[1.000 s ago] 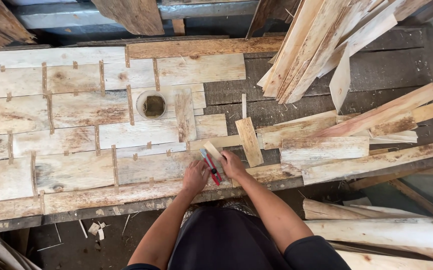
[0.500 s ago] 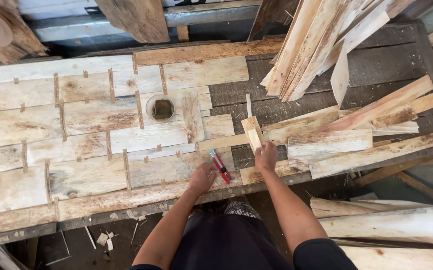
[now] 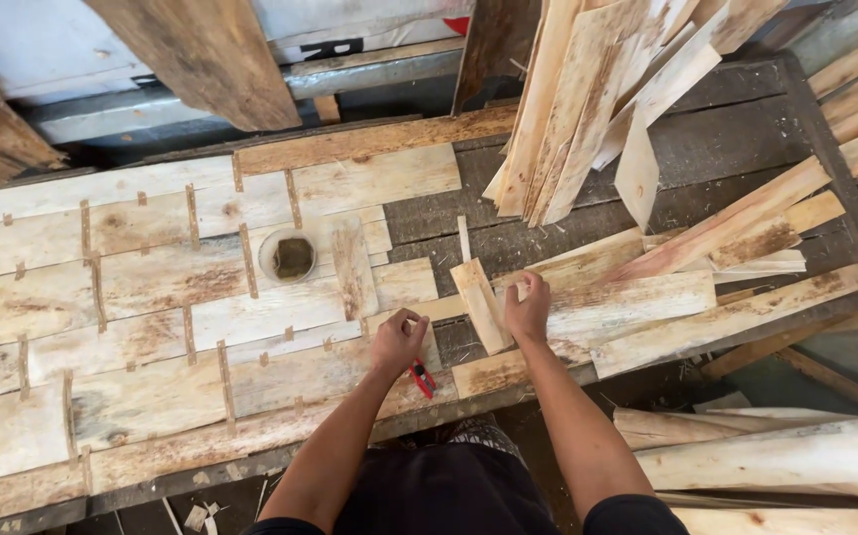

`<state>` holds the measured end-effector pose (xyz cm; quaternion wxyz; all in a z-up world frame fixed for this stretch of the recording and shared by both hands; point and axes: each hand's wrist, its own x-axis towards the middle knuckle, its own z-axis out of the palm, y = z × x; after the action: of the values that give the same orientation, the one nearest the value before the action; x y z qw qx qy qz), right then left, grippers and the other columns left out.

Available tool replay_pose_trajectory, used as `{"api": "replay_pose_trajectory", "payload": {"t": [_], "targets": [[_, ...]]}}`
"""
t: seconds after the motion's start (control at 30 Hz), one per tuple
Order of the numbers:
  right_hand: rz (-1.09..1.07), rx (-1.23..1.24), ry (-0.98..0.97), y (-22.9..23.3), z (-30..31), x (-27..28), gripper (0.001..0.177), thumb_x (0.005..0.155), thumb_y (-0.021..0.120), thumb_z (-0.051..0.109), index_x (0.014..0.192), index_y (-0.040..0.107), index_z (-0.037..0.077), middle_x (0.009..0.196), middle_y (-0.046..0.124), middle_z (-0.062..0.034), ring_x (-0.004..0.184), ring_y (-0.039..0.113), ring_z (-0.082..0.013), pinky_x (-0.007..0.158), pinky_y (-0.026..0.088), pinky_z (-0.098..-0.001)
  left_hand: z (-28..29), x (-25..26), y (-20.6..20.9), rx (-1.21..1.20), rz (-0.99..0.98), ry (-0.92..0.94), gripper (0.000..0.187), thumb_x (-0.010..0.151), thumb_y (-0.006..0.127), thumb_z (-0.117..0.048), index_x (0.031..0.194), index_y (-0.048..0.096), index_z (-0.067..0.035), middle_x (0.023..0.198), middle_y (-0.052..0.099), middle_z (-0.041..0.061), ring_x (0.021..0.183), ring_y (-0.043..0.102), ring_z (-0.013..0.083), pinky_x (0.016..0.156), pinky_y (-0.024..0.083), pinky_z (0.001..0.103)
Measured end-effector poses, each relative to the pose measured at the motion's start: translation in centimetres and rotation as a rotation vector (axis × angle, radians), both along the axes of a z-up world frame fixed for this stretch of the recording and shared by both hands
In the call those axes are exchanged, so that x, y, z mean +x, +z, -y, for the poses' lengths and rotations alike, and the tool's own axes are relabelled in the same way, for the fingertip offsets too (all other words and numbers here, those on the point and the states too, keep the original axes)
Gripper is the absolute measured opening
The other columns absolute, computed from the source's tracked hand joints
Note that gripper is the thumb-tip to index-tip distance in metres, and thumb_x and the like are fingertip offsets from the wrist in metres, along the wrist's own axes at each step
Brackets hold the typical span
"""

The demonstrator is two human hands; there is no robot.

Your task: Using a utility knife to trim pieces of bark to fit into a decorative panel.

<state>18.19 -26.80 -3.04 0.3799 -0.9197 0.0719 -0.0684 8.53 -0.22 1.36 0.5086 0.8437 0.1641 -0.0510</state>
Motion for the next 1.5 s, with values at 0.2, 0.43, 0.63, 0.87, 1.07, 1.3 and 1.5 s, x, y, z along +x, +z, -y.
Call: {"api": "replay_pose_trajectory", "payload": {"t": [0.2, 0.43, 0.63, 0.87, 1.07, 1.3, 1.5], "targets": [[0.074, 0.123, -0.037, 2.0, 3.4, 7.1, 0.047, 0.099, 0.068, 0.023, 0.138, 0.052, 0.004, 0.131, 0.055, -0.0195, 0.120, 0.055, -0.0342, 0.103, 0.046, -0.0488, 4.6, 7.7, -1.9, -0.004, 0.121, 0.127, 0.031, 0.093, 0.073, -0.035, 0.092, 0.072, -0.003, 0.055, 0.054, 0.007, 0.049, 0.052, 0.0207, 0.051, 0.043, 0.041], [0.006, 0.280, -0.062, 6.4, 5.3, 13.3, 0.066, 0.104, 0.057, 0.035, 0.157, 0.030, 0.008, 0.157, 0.033, -0.0222, 0.140, 0.042, -0.0395, 0.111, 0.042, -0.0500, 9.8, 17.0, -2.2, -0.095, 0.166, 0.176, 0.043, 0.100, 0.063, -0.039, 0.123, 0.065, -0.003, 0.104, 0.073, 0.014, 0.094, 0.071, 0.0258, 0.083, 0.057, 0.041], [0.185, 0.304, -0.032, 8.7, 5.9, 18.5, 0.075, 0.110, 0.042, 0.049, 0.164, 0.015, 0.005, 0.168, 0.017, -0.0243, 0.155, 0.024, -0.0444, 0.123, 0.030, -0.0553, 12.6, 24.9, 4.7, -0.165, 0.160, 0.118, 0.070, 0.105, 0.042, -0.055, 0.154, 0.041, -0.006, 0.155, 0.048, 0.022, 0.142, 0.047, 0.0368, 0.114, 0.041, 0.048], [0.238, 0.265, 0.011, 8.4, 6.3, 22.6, 0.082, 0.110, 0.034, 0.060, 0.166, 0.008, 0.006, 0.172, 0.011, -0.0246, 0.160, 0.019, -0.0429, 0.129, 0.023, -0.0568, 14.6, 33.9, 4.4, -0.450, 0.264, 0.137, 0.088, 0.103, 0.028, -0.067, 0.160, 0.027, 0.000, 0.165, 0.033, 0.026, 0.153, 0.033, 0.0370, 0.124, 0.030, 0.047], [0.098, 0.288, 0.050, 8.3, 5.8, 23.6, 0.094, 0.101, 0.033, 0.072, 0.167, -0.001, 0.015, 0.174, -0.003, -0.0221, 0.160, 0.012, -0.0453, 0.126, 0.018, -0.0644, 15.1, 36.7, 4.7, -0.545, -0.010, 0.107, 0.109, 0.088, 0.009, -0.084, 0.162, 0.021, -0.004, 0.164, 0.031, 0.025, 0.152, 0.032, 0.0377, 0.123, 0.028, 0.052], [0.095, 0.341, 0.116, 7.5, 5.2, 24.1, 0.100, 0.097, 0.029, 0.079, 0.167, -0.007, 0.018, 0.173, -0.005, -0.0235, 0.160, 0.007, -0.0475, 0.125, 0.017, -0.0685, 16.4, 36.5, 7.7, -0.625, -0.201, 0.035, 0.118, 0.076, 0.001, -0.090, 0.165, -0.002, -0.013, 0.169, 0.008, 0.025, 0.155, 0.013, 0.0443, 0.122, 0.016, 0.067], [0.101, 0.321, 0.129, 6.7, 5.3, 24.2, 0.100, 0.099, 0.031, 0.077, 0.167, -0.008, 0.016, 0.172, -0.005, -0.0255, 0.159, 0.008, -0.0493, 0.125, 0.018, -0.0677, 17.0, 37.2, 6.6, -0.764, -0.184, -0.008, 0.113, 0.077, 0.007, -0.089, 0.164, -0.002, -0.018, 0.170, 0.009, 0.020, 0.157, 0.013, 0.0432, 0.120, 0.017, 0.073]]}}
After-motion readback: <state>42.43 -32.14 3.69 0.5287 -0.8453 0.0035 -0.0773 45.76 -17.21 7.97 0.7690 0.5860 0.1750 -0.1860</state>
